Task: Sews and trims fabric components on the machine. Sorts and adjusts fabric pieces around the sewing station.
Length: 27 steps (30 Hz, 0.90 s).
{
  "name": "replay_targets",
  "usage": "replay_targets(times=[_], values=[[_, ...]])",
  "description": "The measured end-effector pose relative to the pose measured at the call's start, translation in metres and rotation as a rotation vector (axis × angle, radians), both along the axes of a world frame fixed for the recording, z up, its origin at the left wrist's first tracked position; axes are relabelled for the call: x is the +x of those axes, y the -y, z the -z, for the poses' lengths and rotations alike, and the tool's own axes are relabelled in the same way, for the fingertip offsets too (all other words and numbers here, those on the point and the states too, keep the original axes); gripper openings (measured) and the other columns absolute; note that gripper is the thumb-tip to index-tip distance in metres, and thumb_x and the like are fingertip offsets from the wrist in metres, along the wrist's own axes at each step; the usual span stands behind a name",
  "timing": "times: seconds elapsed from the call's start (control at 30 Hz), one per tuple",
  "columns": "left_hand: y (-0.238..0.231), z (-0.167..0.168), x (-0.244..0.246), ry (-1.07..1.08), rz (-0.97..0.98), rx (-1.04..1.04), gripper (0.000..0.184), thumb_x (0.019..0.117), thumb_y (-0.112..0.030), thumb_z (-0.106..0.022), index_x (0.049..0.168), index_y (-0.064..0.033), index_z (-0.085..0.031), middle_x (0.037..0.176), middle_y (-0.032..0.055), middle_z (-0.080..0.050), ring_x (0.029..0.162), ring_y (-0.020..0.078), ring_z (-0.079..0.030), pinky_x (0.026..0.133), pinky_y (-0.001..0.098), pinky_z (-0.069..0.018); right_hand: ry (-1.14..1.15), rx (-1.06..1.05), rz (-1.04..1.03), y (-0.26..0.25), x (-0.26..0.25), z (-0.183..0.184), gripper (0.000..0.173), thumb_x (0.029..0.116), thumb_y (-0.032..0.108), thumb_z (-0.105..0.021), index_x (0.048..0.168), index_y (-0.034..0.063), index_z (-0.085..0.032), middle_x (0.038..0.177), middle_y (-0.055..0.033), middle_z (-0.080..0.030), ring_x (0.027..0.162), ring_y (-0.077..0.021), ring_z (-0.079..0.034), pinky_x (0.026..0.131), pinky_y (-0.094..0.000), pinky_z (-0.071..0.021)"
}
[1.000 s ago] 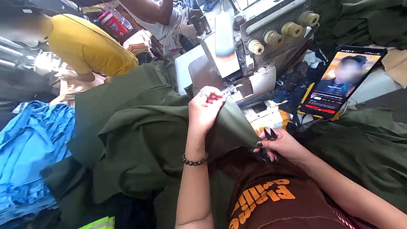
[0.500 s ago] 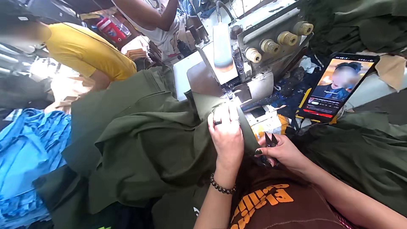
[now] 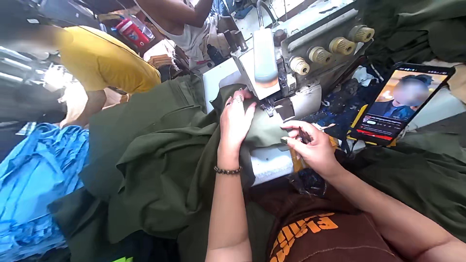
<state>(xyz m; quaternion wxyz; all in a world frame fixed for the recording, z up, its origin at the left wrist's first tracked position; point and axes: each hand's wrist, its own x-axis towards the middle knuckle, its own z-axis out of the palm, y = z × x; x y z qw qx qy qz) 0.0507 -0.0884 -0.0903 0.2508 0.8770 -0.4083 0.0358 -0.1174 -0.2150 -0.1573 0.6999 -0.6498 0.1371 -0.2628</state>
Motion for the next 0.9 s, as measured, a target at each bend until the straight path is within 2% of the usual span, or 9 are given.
replay_targets(times=[0.1, 0.27, 0.4, 0.47, 0.57, 0.67, 0.77, 0.83, 0.9], values=[[0.016, 0.000, 0.027, 0.063, -0.040, 0.028, 0.031, 0.1031, -0.018, -0.058, 0.130, -0.0022, -0.061, 0.129, 0.0188, -0.066, 0.122, 0.0375, -0.062, 0.104, 0.0553, -0.0469, 0.043, -0.255, 0.068, 0.004, 0.019, 0.002, 0.021, 0.0947, 0.004, -0.067, 0.114, 0.0059, -0.075, 0.103, -0.0017, -0.075, 0.078, -0.0029, -0.069, 0.069, -0.0201, -0.0597], [0.032, 0.007, 0.076, 0.002, -0.282, 0.031, 0.040, 0.1056, -0.025, -0.054, 0.134, 0.0019, -0.061, 0.140, 0.0232, -0.059, 0.131, 0.0395, -0.056, 0.110, 0.0562, -0.0421, 0.083, -0.547, 0.195, 0.002, 0.027, 0.017, 0.021, 0.0960, 0.006, -0.065, 0.113, 0.0078, -0.077, 0.100, -0.0053, -0.074, 0.083, -0.0076, -0.069, 0.076, -0.0238, -0.0589], [-0.002, 0.016, 0.053, 0.060, -0.518, -0.117, 0.037, 0.1082, -0.023, -0.048, 0.125, 0.0046, -0.065, 0.127, 0.0247, -0.065, 0.118, 0.0413, -0.063, 0.101, 0.0590, -0.0483, 0.049, -0.658, 0.177, 0.005, 0.024, 0.003, 0.021, 0.0935, 0.005, -0.065, 0.110, 0.0092, -0.078, 0.094, -0.0067, -0.074, 0.083, -0.0123, -0.070, 0.076, -0.0278, -0.0589], [-0.027, 0.018, 0.024, 0.201, -0.605, -0.367, 0.036, 0.1085, -0.018, -0.045, 0.127, 0.0083, -0.060, 0.126, 0.0246, -0.065, 0.117, 0.0335, -0.064, 0.102, 0.0480, -0.0498, 0.078, -0.675, 0.156, 0.005, 0.030, -0.014, 0.020, 0.0913, 0.004, -0.066, 0.106, 0.0079, -0.079, 0.090, -0.0070, -0.073, 0.080, -0.0135, -0.070, 0.074, -0.0287, -0.0586], [-0.055, 0.013, -0.029, 0.434, -0.482, -0.766, 0.025, 0.1049, -0.002, -0.044, 0.118, 0.0161, -0.055, 0.113, 0.0192, -0.061, 0.111, 0.0145, -0.060, 0.100, 0.0249, -0.0471, 0.115, -0.672, 0.063, -0.004, 0.044, -0.037, 0.034, 0.0915, 0.004, -0.070, 0.125, 0.0047, -0.072, 0.118, -0.0114, -0.073, 0.106, -0.0189, -0.071, 0.093, -0.0348, -0.0586], [-0.082, 0.010, -0.054, 0.487, -0.171, -0.785, 0.023, 0.1084, -0.017, -0.043, 0.112, -0.0004, -0.058, 0.112, 0.0013, -0.062, 0.115, 0.0042, -0.057, 0.103, 0.0245, -0.0458, 0.101, -0.746, -0.080, -0.015, 0.055, -0.043, 0.031, 0.0952, 0.012, -0.069, 0.126, 0.0045, -0.071, 0.119, -0.0119, -0.073, 0.109, -0.0226, -0.071, 0.095, -0.0415, -0.0577], [-0.114, 0.004, -0.035, 0.454, -0.131, -0.427, 0.050, 0.1098, -0.040, -0.039, 0.121, 0.0027, -0.063, 0.122, 0.0135, -0.066, 0.127, 0.0217, -0.057, 0.112, 0.0397, -0.0419, 0.135, -0.842, -0.107, -0.015, 0.041, -0.023, 0.015, 0.0988, 0.014, -0.063, 0.100, 0.0060, -0.076, 0.094, -0.0094, -0.074, 0.088, -0.0223, -0.073, 0.077, -0.0409, -0.0610], [-0.125, 0.007, -0.012, 0.469, -0.227, 0.016, 0.048, 0.1004, -0.033, -0.055, 0.131, 0.0035, -0.063, 0.134, 0.0273, -0.061, 0.136, 0.0479, -0.048, 0.112, 0.0664, -0.0290, 0.025, -0.913, -0.066, 0.000, 0.021, -0.010, 0.016, 0.1002, 0.014, -0.060, 0.101, 0.0064, -0.075, 0.097, -0.0102, -0.074, 0.087, -0.0241, -0.074, 0.074, -0.0434, -0.0614], [-0.130, 0.023, 0.013, 0.438, -0.194, 0.205, 0.029, 0.0875, -0.015, -0.075, 0.112, -0.0001, -0.073, 0.120, 0.0265, -0.067, 0.128, 0.0539, -0.051, 0.106, 0.0770, -0.0265, -0.121, -0.958, 0.023, 0.018, 0.008, 0.002, 0.014, 0.0980, 0.011, -0.062, 0.102, 0.0058, -0.075, 0.098, -0.0120, -0.073, 0.082, -0.0280, -0.073, 0.069, -0.0483, -0.0612]])
